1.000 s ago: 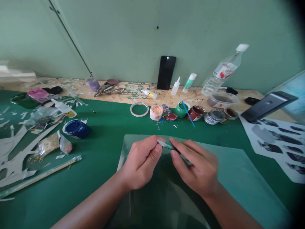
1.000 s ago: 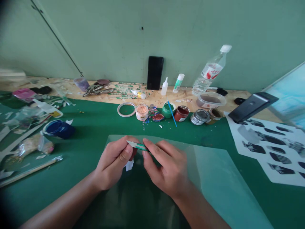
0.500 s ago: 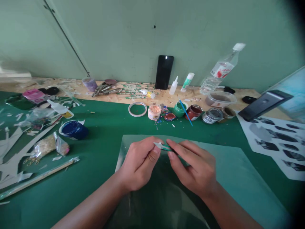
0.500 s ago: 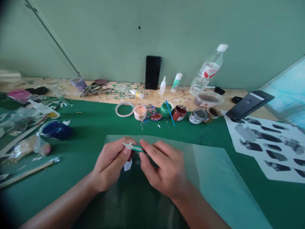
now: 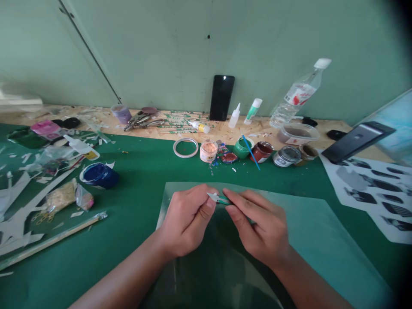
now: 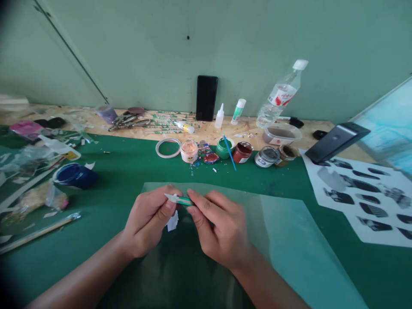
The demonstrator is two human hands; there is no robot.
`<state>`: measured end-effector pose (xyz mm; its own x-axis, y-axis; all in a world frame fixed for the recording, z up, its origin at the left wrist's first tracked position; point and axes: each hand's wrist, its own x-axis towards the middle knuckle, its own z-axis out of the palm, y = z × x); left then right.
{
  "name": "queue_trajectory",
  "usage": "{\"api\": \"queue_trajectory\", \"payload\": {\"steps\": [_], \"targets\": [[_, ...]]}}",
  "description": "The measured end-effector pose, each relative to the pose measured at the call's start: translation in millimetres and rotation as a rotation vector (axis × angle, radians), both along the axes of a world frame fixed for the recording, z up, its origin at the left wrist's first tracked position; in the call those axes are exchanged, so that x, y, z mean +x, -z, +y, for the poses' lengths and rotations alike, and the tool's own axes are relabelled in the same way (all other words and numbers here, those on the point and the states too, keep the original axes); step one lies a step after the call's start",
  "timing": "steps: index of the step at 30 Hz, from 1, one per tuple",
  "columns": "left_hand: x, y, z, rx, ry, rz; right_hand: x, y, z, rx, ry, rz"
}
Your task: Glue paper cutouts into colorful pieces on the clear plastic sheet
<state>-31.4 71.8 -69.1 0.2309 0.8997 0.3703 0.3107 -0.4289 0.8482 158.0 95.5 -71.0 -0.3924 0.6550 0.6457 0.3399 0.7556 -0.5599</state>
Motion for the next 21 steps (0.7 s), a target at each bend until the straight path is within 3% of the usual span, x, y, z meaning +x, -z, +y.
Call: {"api": "queue_trajectory", "payload": {"steps": [8, 21], "targets": [[0.0, -1.5, -0.4, 0.116, -0.030, 0.057, -1.3, -4.7, 0.1, -0.057, -0.014, 0.029], [0.9, -4.3, 1.1, 0.158, -0.058, 0.043, -3.9, -5.1, -3.6, -0.056, 0.015, 0.044]]}}
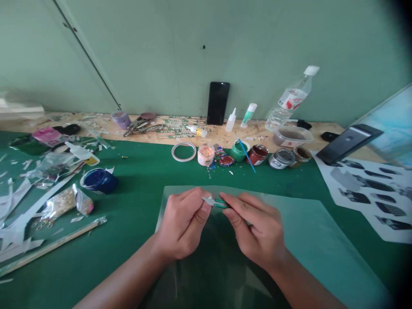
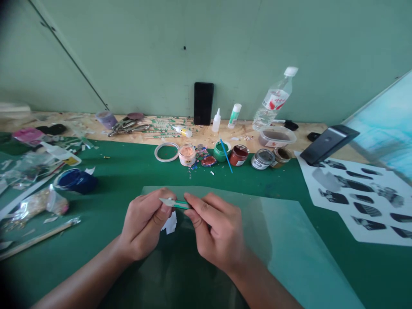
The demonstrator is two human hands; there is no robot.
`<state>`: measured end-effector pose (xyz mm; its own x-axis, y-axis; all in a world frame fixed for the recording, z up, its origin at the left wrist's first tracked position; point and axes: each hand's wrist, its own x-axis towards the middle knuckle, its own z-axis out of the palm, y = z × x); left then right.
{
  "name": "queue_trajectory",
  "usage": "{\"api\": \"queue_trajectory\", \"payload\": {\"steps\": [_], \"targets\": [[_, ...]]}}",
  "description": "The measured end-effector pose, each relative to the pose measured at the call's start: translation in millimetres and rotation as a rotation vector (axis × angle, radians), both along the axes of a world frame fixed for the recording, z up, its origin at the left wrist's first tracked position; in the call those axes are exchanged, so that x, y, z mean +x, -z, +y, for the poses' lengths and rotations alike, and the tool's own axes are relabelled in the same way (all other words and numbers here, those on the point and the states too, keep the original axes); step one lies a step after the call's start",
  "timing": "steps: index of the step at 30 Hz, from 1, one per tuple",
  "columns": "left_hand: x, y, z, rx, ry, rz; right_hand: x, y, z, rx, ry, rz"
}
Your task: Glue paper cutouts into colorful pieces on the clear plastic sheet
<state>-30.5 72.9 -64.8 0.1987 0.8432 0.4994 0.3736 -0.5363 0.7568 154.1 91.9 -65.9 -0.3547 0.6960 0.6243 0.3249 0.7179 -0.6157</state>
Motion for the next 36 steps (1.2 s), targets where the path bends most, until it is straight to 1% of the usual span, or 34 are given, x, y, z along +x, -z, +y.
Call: {"api": "queue_trajectory", "payload": {"steps": [3, 5, 6, 7, 10, 11, 12, 14, 16, 18, 21, 23, 26, 29, 32, 36], "targets": [[2, 0.0, 0, -0.032, -0.019, -0.023, -4, 0.8, 1, 0.014, 0.013, 0.014], [4, -1.5, -3, -0.062, -0.023, -0.045, 1, 0.8, 7, 0.007, 0.037, -0.011], [4, -2.8, -4, -0.071, -0.026, -0.063, 7, 0.3, 12, 0.012, 0.086, -0.020], [3, -4.5, -6, -0.069, -0.044, -0.099, 13, -0.7, 17, 0.031, 0.164, -0.021], [-2, -9.2, -9, -0.014, -0.169, -0.244, 32, -4.9, 30, 0.168, 0.487, 0.038], [-5, -9.8, -8, 0.001, -0.207, -0.274, 35, -5.8, 31, 0.194, 0.527, 0.037], [-8, -9.6, -7, 0.009, -0.227, -0.283, 34, -6.0, 30, 0.200, 0.507, 0.038], [-11, -7.2, -4, 0.003, -0.209, -0.254, 26, -3.0, 25, 0.175, 0.399, 0.043], [-12, -3.4, -1, -0.007, -0.166, -0.231, 13, 4.7, 19, 0.149, 0.290, 0.045], [-10, 0.0, 1, -0.010, -0.115, -0.218, 2, 15.3, 17, 0.125, 0.231, 0.022], [-7, 2.7, 3, 0.003, -0.047, -0.193, -5, 29.8, 21, 0.088, 0.196, -0.025], [-6, 3.3, 5, 0.027, -0.011, -0.188, -8, 35.2, 27, 0.088, 0.187, -0.043], [-7, 3.5, 7, 0.059, 0.013, -0.191, -13, 37.3, 35, 0.108, 0.192, -0.061], [-8, 3.1, 8, 0.050, 0.001, -0.194, -18, 36.6, 40, 0.100, 0.190, -0.064], [-8, 2.2, 7, -0.029, 0.008, -0.251, -19, 36.5, 43, 0.112, 0.170, -0.068], [-6, 1.5, 7, -0.265, 0.051, -0.437, -23, 40.2, 52, 0.181, 0.181, -0.130]]}}
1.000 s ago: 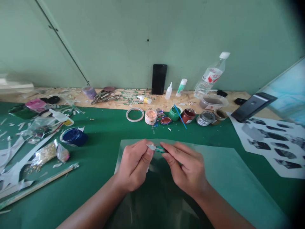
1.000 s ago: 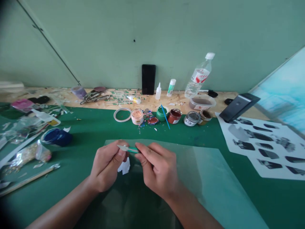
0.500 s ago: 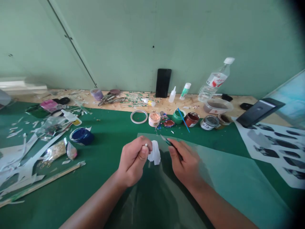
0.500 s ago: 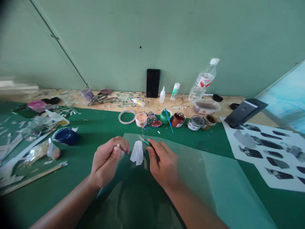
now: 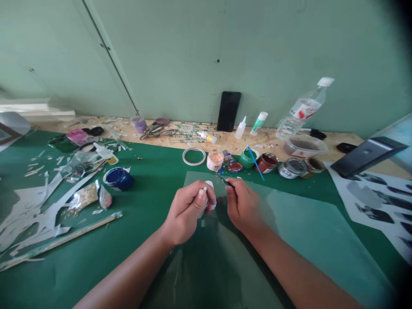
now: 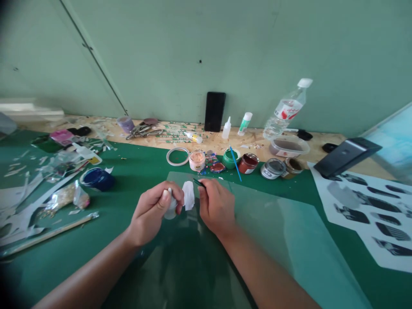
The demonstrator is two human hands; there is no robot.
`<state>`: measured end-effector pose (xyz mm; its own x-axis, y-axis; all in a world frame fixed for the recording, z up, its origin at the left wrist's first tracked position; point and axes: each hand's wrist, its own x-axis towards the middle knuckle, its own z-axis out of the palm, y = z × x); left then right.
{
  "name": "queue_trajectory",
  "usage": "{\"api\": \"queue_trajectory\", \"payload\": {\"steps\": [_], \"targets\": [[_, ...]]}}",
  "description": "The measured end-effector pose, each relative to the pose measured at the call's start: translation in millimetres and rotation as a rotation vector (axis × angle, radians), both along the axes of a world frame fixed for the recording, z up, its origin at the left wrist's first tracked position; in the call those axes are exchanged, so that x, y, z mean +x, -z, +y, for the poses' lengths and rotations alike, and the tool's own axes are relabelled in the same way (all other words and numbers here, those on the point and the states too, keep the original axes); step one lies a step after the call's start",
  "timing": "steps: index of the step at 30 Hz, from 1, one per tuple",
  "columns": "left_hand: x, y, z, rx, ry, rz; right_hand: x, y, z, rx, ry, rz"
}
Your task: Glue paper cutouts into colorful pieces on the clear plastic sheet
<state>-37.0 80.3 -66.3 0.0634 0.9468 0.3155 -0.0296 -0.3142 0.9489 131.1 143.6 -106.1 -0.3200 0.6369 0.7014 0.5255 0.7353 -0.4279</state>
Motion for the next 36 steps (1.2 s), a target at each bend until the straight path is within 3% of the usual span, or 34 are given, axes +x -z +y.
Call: {"api": "queue_trajectory", "payload": {"steps": [5, 8, 11, 13, 17, 20, 24, 29, 36], "targets": [[7, -6.2, 2, -0.223, 0.013, -0.354, -8, 2.6, 9, 0.057, -0.056, 0.022], [12, -19.3, 3, -0.243, 0.029, -0.420, -11, -14.7, 15, -0.055, -0.050, 0.160], [14, -38.3, 2, -0.228, 0.079, -0.378, -12, -55.6, 20, -0.211, -0.046, 0.278], [13, -53.5, 3, -0.201, 0.100, -0.354, -11, -92.2, 19, -0.212, -0.120, 0.316], [12, -89.7, 9, -0.023, 0.103, -0.254, -4, -157.5, 2, 0.065, -0.184, 0.213], [14, -116.6, 16, 0.168, 0.083, -0.148, 3, -180.7, -13, 0.227, -0.122, 0.147], [17, -135.3, 27, 0.281, 0.097, -0.101, 9, -187.6, -21, 0.301, -0.100, 0.078], [12, -132.7, 33, 0.235, 0.154, -0.185, 17, -188.0, -21, 0.263, -0.092, 0.043], [9, -134.0, 32, 0.255, 0.134, -0.162, 21, -184.6, -16, 0.346, -0.099, -0.009]]}}
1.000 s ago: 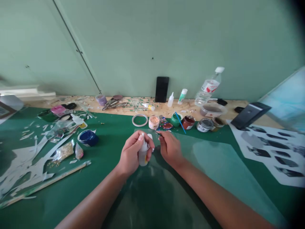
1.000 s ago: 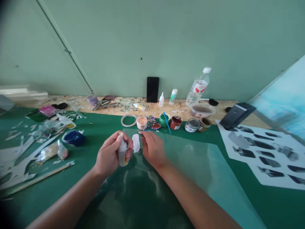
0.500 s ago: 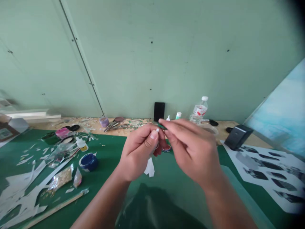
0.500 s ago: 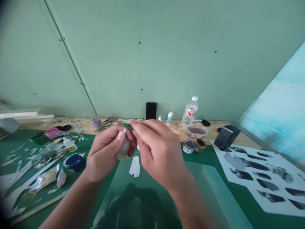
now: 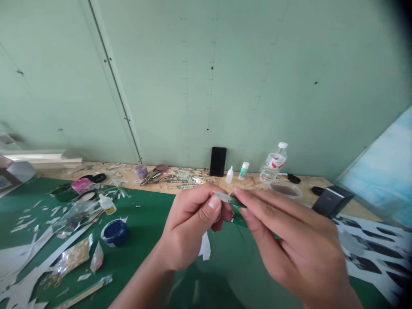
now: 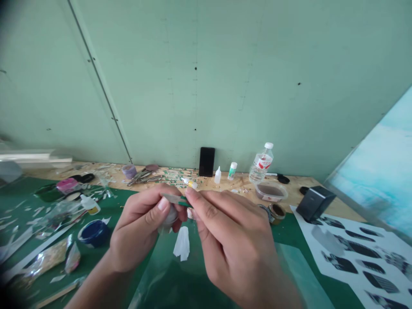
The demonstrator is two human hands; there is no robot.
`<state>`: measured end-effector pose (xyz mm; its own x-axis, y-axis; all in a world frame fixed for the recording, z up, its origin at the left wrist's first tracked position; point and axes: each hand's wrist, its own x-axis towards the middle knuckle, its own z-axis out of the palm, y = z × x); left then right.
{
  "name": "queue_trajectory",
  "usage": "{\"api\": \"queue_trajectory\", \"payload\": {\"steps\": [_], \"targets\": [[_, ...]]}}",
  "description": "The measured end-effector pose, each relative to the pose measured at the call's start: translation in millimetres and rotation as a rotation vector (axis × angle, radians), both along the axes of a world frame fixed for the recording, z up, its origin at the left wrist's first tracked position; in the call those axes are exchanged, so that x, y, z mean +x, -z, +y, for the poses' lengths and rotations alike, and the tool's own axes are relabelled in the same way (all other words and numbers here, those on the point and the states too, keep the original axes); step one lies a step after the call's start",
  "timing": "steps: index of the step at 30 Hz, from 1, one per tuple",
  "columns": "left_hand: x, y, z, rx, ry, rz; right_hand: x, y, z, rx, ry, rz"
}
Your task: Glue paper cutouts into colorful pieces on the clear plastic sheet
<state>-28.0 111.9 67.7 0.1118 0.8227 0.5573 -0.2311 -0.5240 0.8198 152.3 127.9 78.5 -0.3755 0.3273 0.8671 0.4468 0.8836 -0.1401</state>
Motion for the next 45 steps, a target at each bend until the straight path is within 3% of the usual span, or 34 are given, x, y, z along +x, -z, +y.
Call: {"api": "queue_trajectory", "payload": {"steps": [5, 14, 25, 45], "targets": [[2, 1.8, 1, -0.081, 0.016, -0.076, 2, 0.0, -2, 0.029, -0.040, -0.018], [0, 6.1, 1, -0.250, 0.229, -0.171, 8, -5.2, -5, 0.087, -0.074, -0.019], [2, 4.3, 2, -0.306, 0.261, -0.158, 12, -12.0, -4, 0.059, -0.086, -0.102], [3, 0.9, -2, -0.039, 0.140, -0.003, 13, -9.2, -5, 0.066, -0.001, -0.079]]}}
